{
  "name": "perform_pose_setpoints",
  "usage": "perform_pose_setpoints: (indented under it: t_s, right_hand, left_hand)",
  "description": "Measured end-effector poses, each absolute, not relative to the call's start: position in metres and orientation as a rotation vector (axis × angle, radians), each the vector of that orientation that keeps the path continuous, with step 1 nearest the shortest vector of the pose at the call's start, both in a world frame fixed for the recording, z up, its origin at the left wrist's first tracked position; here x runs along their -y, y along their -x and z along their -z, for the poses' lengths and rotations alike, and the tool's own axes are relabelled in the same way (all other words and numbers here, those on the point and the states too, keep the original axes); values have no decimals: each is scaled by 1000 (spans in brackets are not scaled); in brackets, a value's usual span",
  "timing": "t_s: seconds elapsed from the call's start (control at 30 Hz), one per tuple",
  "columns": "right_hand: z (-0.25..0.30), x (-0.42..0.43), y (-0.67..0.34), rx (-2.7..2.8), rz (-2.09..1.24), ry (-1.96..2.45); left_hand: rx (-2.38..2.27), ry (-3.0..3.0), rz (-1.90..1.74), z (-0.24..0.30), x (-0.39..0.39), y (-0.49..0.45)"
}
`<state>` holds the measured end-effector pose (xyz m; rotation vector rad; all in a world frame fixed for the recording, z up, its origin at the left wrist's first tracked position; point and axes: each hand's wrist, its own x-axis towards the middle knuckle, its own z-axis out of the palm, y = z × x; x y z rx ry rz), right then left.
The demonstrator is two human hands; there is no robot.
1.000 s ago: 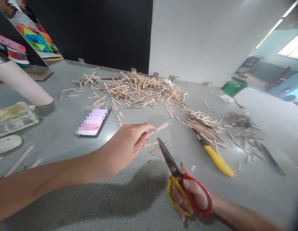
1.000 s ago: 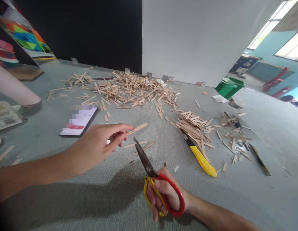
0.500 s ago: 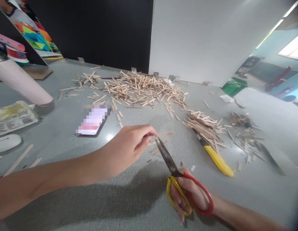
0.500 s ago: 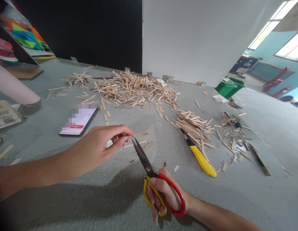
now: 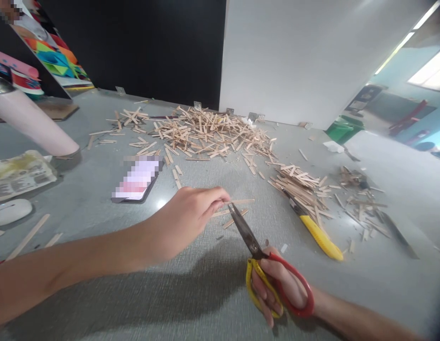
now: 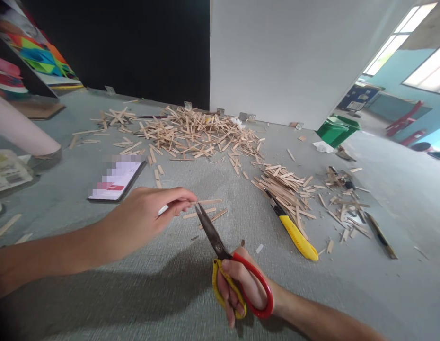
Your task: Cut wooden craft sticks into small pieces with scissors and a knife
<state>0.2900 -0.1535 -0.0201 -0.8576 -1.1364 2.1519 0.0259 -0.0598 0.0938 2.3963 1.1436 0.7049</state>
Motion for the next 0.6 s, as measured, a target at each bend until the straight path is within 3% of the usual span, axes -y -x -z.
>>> perform_pose_setpoints:
  t_s: [0.6]
  right_hand:
    - [24,155,-291,1146,-2143,820]
  left_hand:
    - [-1128,-2386,-699,-95,59,-25]
